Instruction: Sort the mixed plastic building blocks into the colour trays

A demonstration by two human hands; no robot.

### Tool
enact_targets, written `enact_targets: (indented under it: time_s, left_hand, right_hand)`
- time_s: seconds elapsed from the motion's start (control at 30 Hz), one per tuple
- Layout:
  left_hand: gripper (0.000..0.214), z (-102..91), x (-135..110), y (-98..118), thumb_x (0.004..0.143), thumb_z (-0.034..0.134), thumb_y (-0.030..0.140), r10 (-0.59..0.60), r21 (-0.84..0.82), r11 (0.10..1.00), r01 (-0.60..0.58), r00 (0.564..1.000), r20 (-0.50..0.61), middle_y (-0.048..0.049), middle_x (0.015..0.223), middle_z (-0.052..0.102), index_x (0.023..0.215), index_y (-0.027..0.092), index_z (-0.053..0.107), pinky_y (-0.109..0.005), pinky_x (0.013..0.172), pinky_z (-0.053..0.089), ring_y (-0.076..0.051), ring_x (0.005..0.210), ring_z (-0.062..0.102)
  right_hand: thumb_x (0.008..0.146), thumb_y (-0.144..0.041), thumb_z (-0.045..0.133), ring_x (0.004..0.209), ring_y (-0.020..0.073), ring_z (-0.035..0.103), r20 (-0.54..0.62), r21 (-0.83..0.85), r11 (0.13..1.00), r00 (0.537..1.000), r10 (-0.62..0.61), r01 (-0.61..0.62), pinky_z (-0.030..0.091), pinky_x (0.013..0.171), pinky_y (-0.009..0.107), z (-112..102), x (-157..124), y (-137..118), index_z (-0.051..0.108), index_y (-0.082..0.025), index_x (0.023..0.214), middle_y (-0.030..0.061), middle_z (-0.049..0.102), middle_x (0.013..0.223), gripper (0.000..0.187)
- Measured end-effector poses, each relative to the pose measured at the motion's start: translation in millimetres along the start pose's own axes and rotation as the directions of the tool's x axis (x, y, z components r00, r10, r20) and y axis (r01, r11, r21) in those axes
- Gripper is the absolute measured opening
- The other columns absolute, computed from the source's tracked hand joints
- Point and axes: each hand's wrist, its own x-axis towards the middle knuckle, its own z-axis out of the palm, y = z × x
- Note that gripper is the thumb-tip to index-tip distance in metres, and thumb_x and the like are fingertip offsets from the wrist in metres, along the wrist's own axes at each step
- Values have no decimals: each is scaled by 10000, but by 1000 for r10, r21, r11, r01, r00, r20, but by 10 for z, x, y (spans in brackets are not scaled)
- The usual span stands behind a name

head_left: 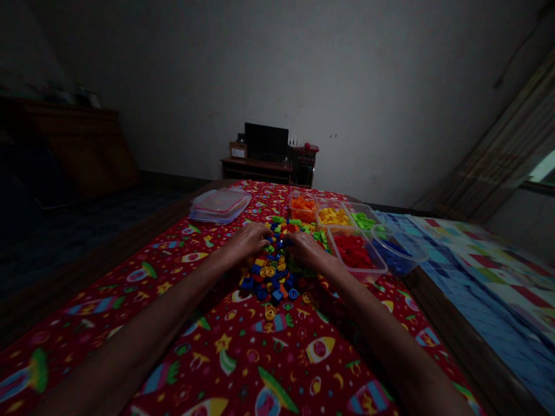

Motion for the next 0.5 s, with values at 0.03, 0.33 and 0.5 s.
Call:
enact_targets:
  time_s: [0.03,0.33,0.5]
  left_hand:
    - [245,-11,8,6,710,580,244,2,-5,1000,-2,1000,-3,-63,897,702,913,202,711,-336,831,473,-230,879,627]
    - [456,-164,93,233,606,700,437,-185,-676,722,147,983,16,-40,840,700,958,153,647,-338,733,515,-221,806,651]
    - [535,-206,38,403,574,746,418,-251,-800,549,242,961,119,-3,725,671,1000,142,575,-306,647,512,-178,681,651]
  right_hand:
    - [832,-168,526,818,171,563,-19,2,1000,1000,1,-1,380,696,242,-11,-17,1,613,-143,1006,87,645,889,197]
    - [820,-282,536,767,151,593,-208,417,900,951,230,-127,435,679,251,-170,19,-27,579,-161,1100,51,656,903,308]
    - [786,-247,592,890,169,618,-176,488,873,981,83,14,449,763,269,-248,18,-55,594,-212,1173,49,668,1044,389]
